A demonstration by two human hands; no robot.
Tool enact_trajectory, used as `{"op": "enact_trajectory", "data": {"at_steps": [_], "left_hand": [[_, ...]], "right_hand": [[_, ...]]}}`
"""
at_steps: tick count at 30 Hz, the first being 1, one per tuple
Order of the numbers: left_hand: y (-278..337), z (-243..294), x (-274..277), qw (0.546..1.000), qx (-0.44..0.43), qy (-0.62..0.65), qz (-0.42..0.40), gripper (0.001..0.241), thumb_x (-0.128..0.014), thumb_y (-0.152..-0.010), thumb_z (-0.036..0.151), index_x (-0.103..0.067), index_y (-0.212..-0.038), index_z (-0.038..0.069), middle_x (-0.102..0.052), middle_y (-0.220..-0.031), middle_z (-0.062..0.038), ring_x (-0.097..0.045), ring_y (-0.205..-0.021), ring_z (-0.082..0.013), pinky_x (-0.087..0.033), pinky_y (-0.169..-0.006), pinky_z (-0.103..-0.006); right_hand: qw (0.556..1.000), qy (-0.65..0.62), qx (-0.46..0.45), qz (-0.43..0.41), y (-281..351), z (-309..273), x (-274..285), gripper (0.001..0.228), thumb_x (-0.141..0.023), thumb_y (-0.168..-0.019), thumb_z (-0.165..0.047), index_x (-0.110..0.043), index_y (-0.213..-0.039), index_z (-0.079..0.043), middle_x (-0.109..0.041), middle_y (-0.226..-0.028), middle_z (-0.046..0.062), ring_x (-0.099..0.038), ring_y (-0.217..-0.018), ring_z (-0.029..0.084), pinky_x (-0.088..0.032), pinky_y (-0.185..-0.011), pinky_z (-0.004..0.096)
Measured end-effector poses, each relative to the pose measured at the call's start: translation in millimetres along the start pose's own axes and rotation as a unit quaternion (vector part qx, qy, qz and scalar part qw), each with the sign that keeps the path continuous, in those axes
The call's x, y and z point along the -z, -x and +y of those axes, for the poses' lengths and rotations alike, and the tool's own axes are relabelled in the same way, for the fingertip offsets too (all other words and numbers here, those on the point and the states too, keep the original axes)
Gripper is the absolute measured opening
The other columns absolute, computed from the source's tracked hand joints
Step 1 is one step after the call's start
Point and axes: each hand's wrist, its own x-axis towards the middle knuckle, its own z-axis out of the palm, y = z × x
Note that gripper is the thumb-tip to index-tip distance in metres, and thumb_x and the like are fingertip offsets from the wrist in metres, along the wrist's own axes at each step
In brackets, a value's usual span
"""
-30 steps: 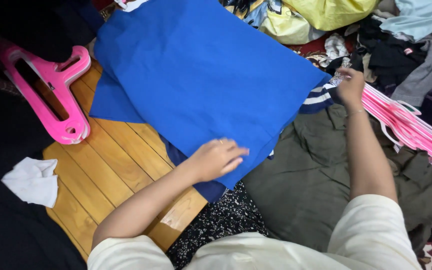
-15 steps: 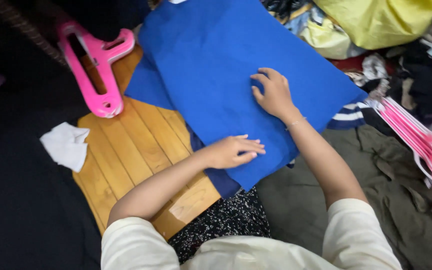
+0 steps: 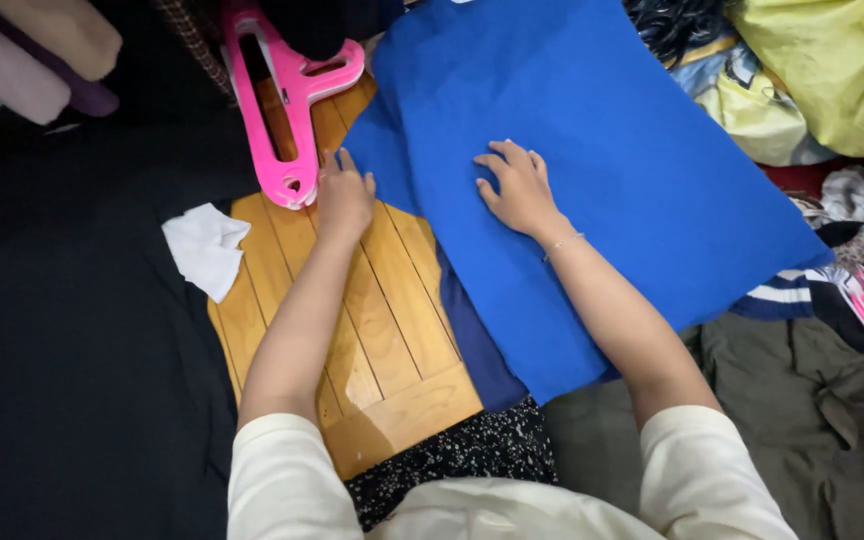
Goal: The person places several shirts, including a pink long-sleeve, a navy blue button-up, a blue t-shirt, and a black t-shirt, onto plastic hangers. They smooth out the fabric and adjust the collars and sleeves before setting the hung items aside.
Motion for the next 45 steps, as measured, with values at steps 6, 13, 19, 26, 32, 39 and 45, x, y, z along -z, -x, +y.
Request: {"op": "enact_trajectory", "data": {"at_steps": [6, 13, 19, 26, 32, 39, 45], "left_hand": [[10.4, 37.6, 37.1, 0.998, -0.021, -0.017, 0.06, 0.044, -0.072, -0.088, 0.004, -0.059, -0.131, 0.008, -0.065, -0.099, -0.016, -0.069, -0.093, -0.0411, -0.061, -0.08, -0.0469], [-54.8, 24.6, 55.5, 0.931, 0.113, 0.324, 0.124, 0.062, -0.039, -0.087, -0.008, -0.04, -0.144, 0.016, -0.045, -0.123, -0.023, -0.062, -0.093, -0.0407, -0.049, -0.089, -0.0469], [-112.9, 90.8, 86.4, 0.884, -0.025, 0.395, 0.248, 0.062, -0.05, -0.078, -0.01, -0.052, -0.134, 0.015, -0.066, -0.135, -0.013, -0.061, -0.129, -0.0319, -0.038, -0.116, -0.0371], [-93.4, 127.3, 73.1, 0.748, -0.108, 0.647, -0.101, 0.063, -0.057, -0.108, 0.038, -0.019, -0.158, 0.031, -0.06, -0.146, -0.014, -0.083, -0.109, -0.0214, -0.07, -0.083, -0.0285], [-43.6, 44.5, 63.5, 0.852, -0.107, 0.502, -0.099, 0.037, -0.053, -0.106, 0.021, -0.047, -0.143, 0.023, -0.069, -0.121, -0.009, -0.077, -0.092, -0.0151, -0.06, -0.078, -0.0263], [11.5, -58.5, 80.9, 0.906, -0.083, 0.407, -0.082, 0.029, -0.061, -0.101, 0.008, -0.071, -0.126, 0.018, -0.072, -0.11, -0.017, -0.076, -0.093, -0.0341, -0.065, -0.077, -0.0418], [47.0, -142.5, 143.0, 0.926, -0.063, 0.372, -0.018, 0.026, -0.059, -0.102, 0.007, -0.074, -0.12, 0.019, -0.071, -0.104, -0.009, -0.077, -0.091, -0.0283, -0.065, -0.075, -0.0366]], "right_hand": [[0.999, -0.032, -0.003, -0.009, 4.5, -0.1, 6.6, 0.034, -0.065, -0.1, -0.023, -0.064, -0.134, -0.02, -0.052, -0.145, 0.01, -0.041, -0.147, 0.032, -0.026, -0.119, 0.06], [0.997, -0.044, 0.053, 0.018, 6.0, 12.2, -1.9, 0.035, -0.059, -0.101, -0.027, -0.063, -0.134, -0.015, -0.054, -0.145, 0.013, -0.039, -0.146, 0.037, -0.025, -0.115, 0.06], [0.998, -0.047, 0.046, 0.005, 4.1, 17.4, -4.2, 0.037, -0.058, -0.102, -0.03, -0.062, -0.136, -0.015, -0.052, -0.148, 0.013, -0.038, -0.147, 0.037, -0.023, -0.116, 0.06], [0.927, -0.186, 0.032, 0.324, 5.1, 36.2, 3.7, 0.031, -0.054, -0.092, 0.003, -0.063, -0.121, -0.004, -0.062, -0.114, 0.016, -0.06, -0.105, 0.03, -0.049, -0.092, 0.038], [0.929, -0.119, 0.089, 0.339, -0.1, -2.2, 21.9, 0.023, -0.054, -0.094, 0.0, -0.061, -0.116, -0.002, -0.06, -0.114, 0.017, -0.055, -0.11, 0.035, -0.042, -0.099, 0.045], [0.952, -0.047, 0.218, 0.209, -37.8, -80.5, -19.0, 0.03, -0.071, -0.089, -0.005, -0.064, -0.117, -0.015, -0.055, -0.124, 0.006, -0.053, -0.123, 0.03, -0.042, -0.099, 0.045], [0.941, -0.109, 0.291, 0.137, -55.8, -192.4, -46.2, 0.026, -0.072, -0.089, -0.003, -0.066, -0.113, -0.01, -0.055, -0.122, 0.011, -0.055, -0.119, 0.037, -0.046, -0.094, 0.05]]}}
